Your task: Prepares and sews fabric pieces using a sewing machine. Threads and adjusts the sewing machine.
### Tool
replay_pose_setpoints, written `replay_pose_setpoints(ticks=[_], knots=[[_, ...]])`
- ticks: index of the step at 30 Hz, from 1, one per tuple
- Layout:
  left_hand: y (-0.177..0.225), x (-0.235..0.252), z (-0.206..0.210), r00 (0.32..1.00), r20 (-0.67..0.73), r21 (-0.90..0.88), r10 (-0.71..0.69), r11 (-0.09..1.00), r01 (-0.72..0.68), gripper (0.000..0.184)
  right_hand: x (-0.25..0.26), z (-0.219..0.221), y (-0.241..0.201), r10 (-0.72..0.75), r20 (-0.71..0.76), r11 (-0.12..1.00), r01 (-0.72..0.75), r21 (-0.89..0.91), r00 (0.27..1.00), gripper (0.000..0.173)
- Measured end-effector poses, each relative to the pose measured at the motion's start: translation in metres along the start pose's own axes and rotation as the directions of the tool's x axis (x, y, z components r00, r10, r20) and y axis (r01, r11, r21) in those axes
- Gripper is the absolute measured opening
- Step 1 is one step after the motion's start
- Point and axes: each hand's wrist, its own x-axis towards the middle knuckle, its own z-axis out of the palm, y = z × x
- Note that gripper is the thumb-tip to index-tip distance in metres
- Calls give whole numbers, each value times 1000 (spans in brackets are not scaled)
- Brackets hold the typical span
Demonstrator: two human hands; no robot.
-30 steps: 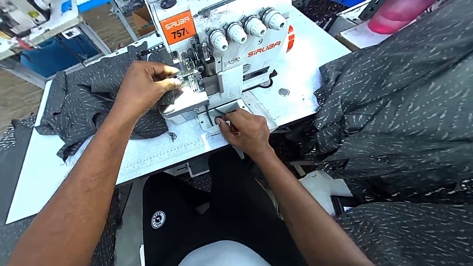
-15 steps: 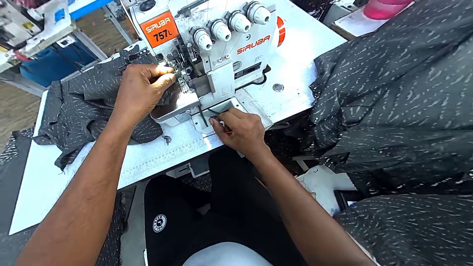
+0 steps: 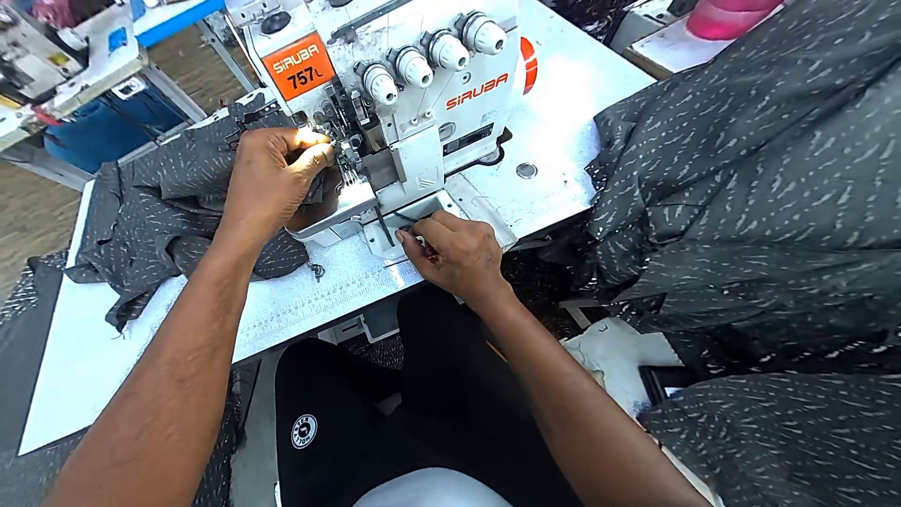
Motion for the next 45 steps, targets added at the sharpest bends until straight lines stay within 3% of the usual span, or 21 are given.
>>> replay_pose_setpoints(ticks=[6, 14, 25, 31, 45], knots=[[0, 1, 7, 999, -30, -64, -32, 998, 30, 8, 0, 0, 0, -2, -2, 1000, 2, -3, 1000, 30], [-3, -2, 24, 984, -178, -65, -32, 998, 21, 5, -1, 0, 0, -3, -2, 1000, 3, 1, 1000, 31], [-4, -2, 23, 986, -158, -64, -54, 997, 44, 5, -1, -1, 0, -8, 15, 1000, 8, 0, 1000, 31], [-2, -8, 22, 989, -146, 87, -28, 995, 41, 10, -1, -1, 0, -13, 24, 1000, 13, 4, 1000, 31], [-7, -13, 18, 985, -171, 8, -2, 1000, 4, 15, -2, -1, 1, 6, 31, 1000, -6, 26, 1000, 32]])
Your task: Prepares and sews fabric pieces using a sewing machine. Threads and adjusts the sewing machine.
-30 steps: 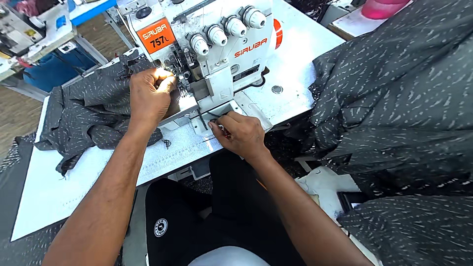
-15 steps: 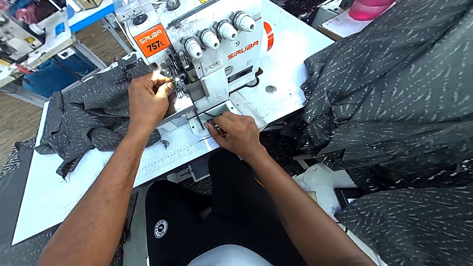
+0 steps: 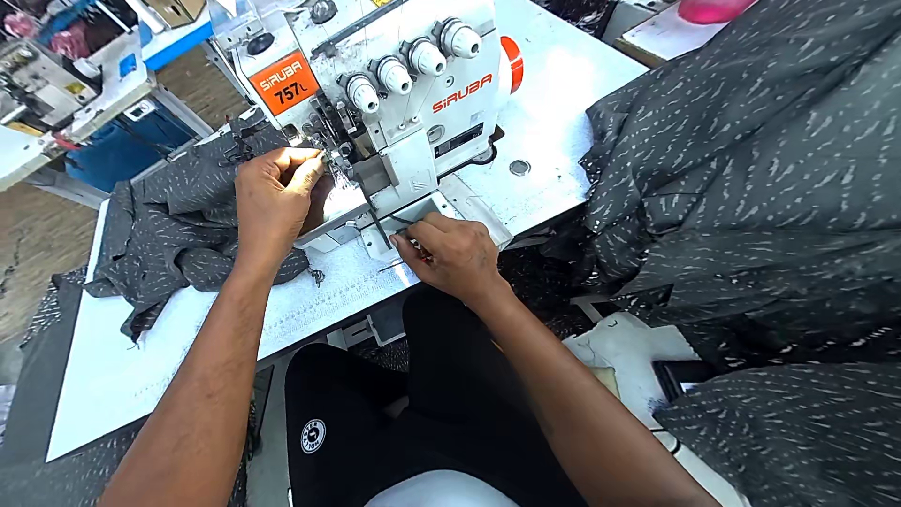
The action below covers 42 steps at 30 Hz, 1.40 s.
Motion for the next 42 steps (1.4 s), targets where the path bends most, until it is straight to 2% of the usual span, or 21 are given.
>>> replay_pose_setpoints(ticks=[4, 10, 22, 34, 42], knots=[[-2, -1, -4, 1000, 3, 24, -2, 1000, 2, 17, 0, 0, 0, -8, -13, 1000, 8, -5, 1000, 32], [-4, -1, -7, 1000, 13, -84, -12, 996, 14, 12, 0, 1, 0, -7, -27, 1000, 6, -8, 1000, 31], [-7, -1, -13, 998, 57, -152, -7, 988, 16, 14, 0, 0, -1, -4, -32, 1000, 4, -13, 999, 31], [-2, 3, -6, 999, 49, -110, -10, 994, 16, 14, 0, 1, -1, -4, -29, 1000, 4, -14, 1000, 31], [9, 7, 4, 997, 17, -118, -73, 990, 75, 4, 0, 1, -1, -2, -26, 1000, 2, -11, 1000, 32]])
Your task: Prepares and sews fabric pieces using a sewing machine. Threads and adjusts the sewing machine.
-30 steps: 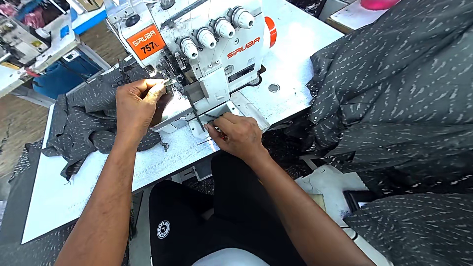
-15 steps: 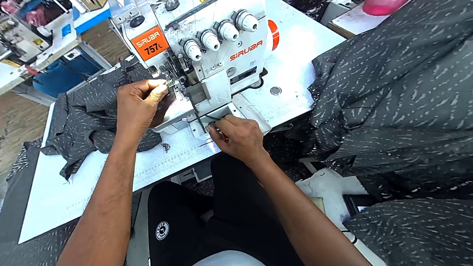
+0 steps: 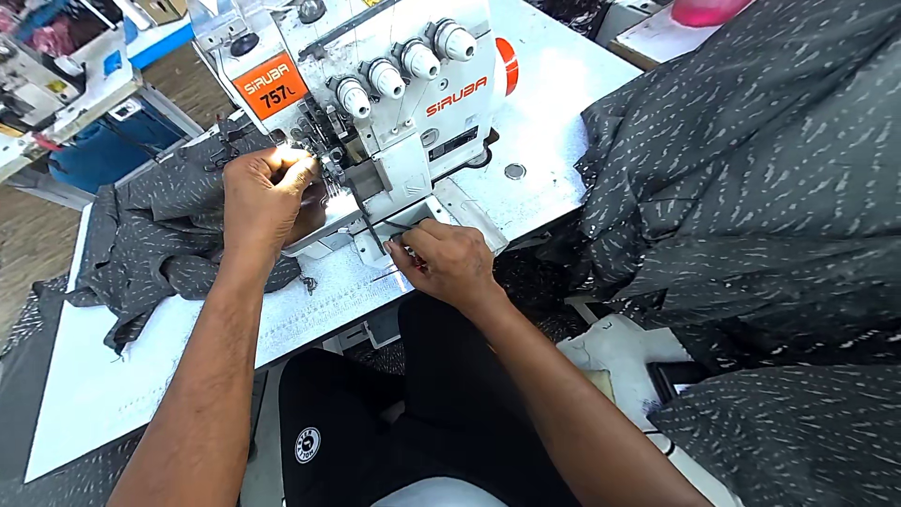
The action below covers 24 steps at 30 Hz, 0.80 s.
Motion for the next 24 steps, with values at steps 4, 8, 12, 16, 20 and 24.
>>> replay_pose_setpoints(ticks=[4, 8, 12, 16, 20, 24], knots=[[2, 2, -4, 999, 46, -26, -14, 1000, 15, 4, 0, 0, -1, -1, -6, 1000, 1, 0, 1000, 32], [2, 3, -4, 999, 46, -31, -26, 999, 27, 3, 0, 0, -1, -5, -11, 1000, 5, 1, 1000, 31], [1, 4, -4, 998, 49, -11, -28, 1000, 28, 2, 0, 0, -1, -6, -5, 1000, 6, -2, 1000, 32], [0, 5, -5, 998, 62, -17, -14, 1000, 15, 2, -1, 0, 0, -4, -2, 1000, 4, -3, 1000, 32], [-1, 4, -2, 1000, 27, 13, -1, 1000, 1, 2, -1, 0, -1, -5, -8, 1000, 5, -5, 1000, 32], [1, 1, 7, 999, -39, 63, -13, 998, 16, 3, 0, 0, 0, -12, -12, 1000, 12, -1, 1000, 32]])
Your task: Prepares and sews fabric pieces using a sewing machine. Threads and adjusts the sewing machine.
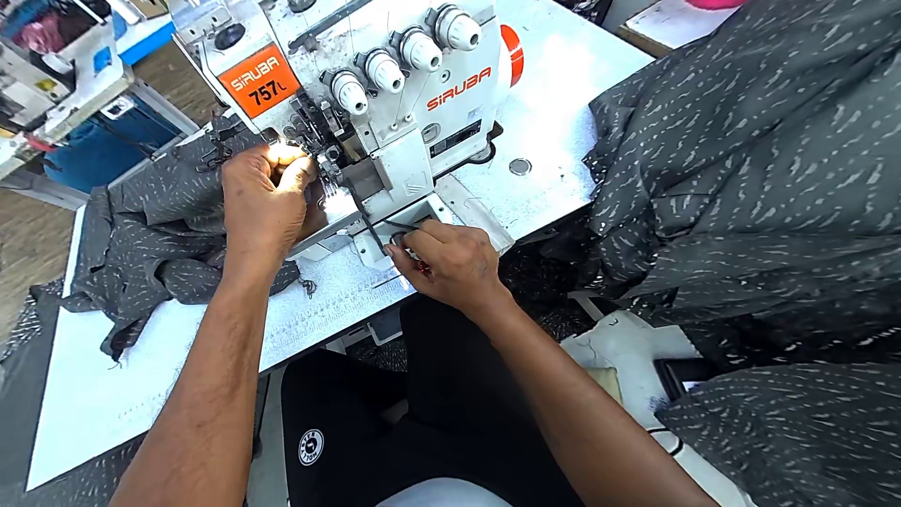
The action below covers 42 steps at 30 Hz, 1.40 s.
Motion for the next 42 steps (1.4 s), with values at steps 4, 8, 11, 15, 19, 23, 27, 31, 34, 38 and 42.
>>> replay_pose_setpoints(ticks=[4, 8, 11, 15, 19, 23, 27, 31, 34, 38, 42], knots=[[2, -1, 0, 1000, -7, 18, -21, 1000, 21, 3, 0, 0, 0, -8, -3, 1000, 8, -7, 1000, 33], [4, -1, 1, 999, -7, 14, -53, 999, 53, 1, 0, -1, 0, -19, -1, 1000, 19, -4, 1000, 33], [4, -1, 1, 998, -6, 12, -60, 998, 60, 1, 0, -1, 0, -15, 4, 1000, 15, -7, 1000, 33], [4, -2, 0, 998, 3, 19, -58, 998, 58, 2, 0, -1, 0, -18, 19, 1000, 18, -14, 1000, 32], [5, -1, -2, 998, 19, 40, -66, 997, 65, 2, -1, -2, 0, -16, 39, 1000, 16, 2, 999, 33], [8, -1, -4, 996, 44, 62, -77, 995, 75, 3, -1, -2, 0, -16, 40, 1000, 16, 5, 999, 33], [10, 1, -5, 993, 69, 31, -99, 995, 97, 3, 0, -2, 0, -14, 59, 1000, 14, 4, 998, 33], [13, 1, -5, 990, 72, 43, -121, 992, 118, 1, 0, -2, 1, -11, 70, 1000, 10, 7, 997, 33], [14, 1, -6, 987, 76, 61, -145, 988, 140, 1, 0, -3, 1, -15, 67, 1000, 14, 7, 998, 34], [13, 2, -9, 988, 100, 74, -117, 991, 110, 1, -1, -2, 2, -19, 70, 1000, 19, 5, 997, 34], [15, 6, -13, 978, 152, 45, -145, 989, 139, 2, 0, -3, 2, -19, 78, 1000, 18, 9, 997, 34]])
